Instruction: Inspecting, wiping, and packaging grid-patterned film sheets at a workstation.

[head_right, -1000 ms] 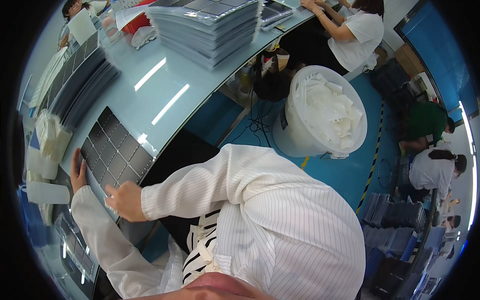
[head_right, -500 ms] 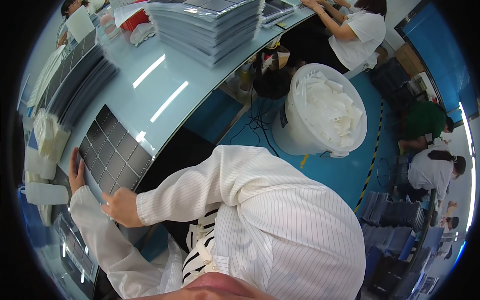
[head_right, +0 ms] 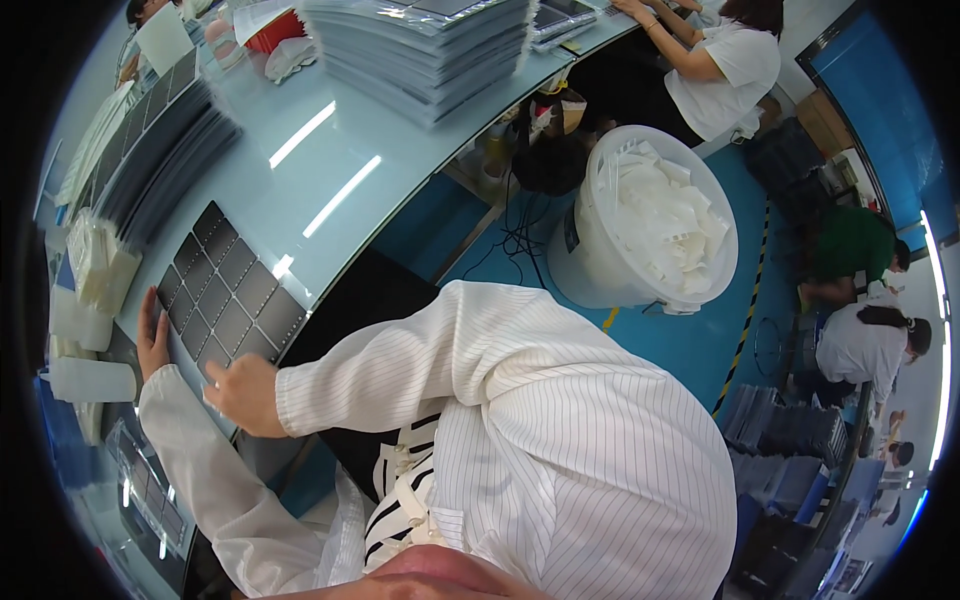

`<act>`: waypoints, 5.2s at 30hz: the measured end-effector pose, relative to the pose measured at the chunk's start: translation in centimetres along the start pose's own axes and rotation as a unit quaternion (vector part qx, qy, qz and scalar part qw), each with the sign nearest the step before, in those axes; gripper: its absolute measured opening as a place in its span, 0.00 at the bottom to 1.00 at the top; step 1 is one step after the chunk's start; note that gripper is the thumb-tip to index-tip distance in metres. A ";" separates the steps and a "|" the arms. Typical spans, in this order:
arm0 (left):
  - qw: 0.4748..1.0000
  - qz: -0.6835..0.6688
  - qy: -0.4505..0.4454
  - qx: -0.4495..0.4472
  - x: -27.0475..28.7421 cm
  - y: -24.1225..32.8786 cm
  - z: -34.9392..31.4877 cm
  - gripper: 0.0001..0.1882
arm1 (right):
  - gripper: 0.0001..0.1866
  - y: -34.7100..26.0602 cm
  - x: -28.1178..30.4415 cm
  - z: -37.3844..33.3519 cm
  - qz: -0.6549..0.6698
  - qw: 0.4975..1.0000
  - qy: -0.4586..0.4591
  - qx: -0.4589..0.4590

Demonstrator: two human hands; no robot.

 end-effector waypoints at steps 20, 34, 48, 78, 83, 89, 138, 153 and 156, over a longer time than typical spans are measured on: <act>1.000 -0.021 -0.005 -0.006 -0.2 0.0 0.0 0.25 | 0.13 0.7 0.9 -0.8 -0.018 1.000 -0.023 -0.005; 0.999 -0.012 0.009 0.029 -0.2 0.4 -0.4 0.25 | 0.12 0.6 0.7 -0.9 -0.028 0.999 0.020 -0.002; 1.000 0.000 0.002 0.016 -0.1 0.6 -0.5 0.26 | 0.13 0.6 1.3 -1.1 0.010 1.000 0.017 0.014; 1.000 -0.010 0.000 0.013 -0.5 1.3 -0.3 0.26 | 0.10 -1.6 -0.8 0.0 -0.001 0.999 0.007 0.043; 1.000 -0.007 0.004 0.020 -0.1 1.4 -0.6 0.26 | 0.10 0.7 1.4 -0.7 -0.005 1.000 0.026 -0.001; 1.000 0.010 -0.002 0.012 -0.4 1.4 -0.2 0.25 | 0.09 -1.4 0.0 -0.3 -0.023 0.999 0.023 0.042; 0.997 0.057 0.042 -0.007 0.6 2.0 -1.4 0.25 | 0.12 3.6 4.1 -2.0 0.060 0.989 0.114 -0.076; 0.998 -0.002 0.000 0.062 -0.4 4.1 -0.6 0.26 | 0.09 5.5 3.7 0.2 0.020 0.984 0.159 -0.078; 0.996 -0.016 -0.020 0.083 -0.3 2.7 -0.5 0.28 | 0.08 5.0 4.0 -0.1 0.004 0.979 0.188 -0.084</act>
Point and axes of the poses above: each hand's wrist, its own z-axis towards the middle knuckle, its own x-axis out of the back of the hand, y = z × x, the point moved 8 cm from there along z, towards the middle knuckle, and after that the axes turned 6 degrees about z, right-handed, at the moved point
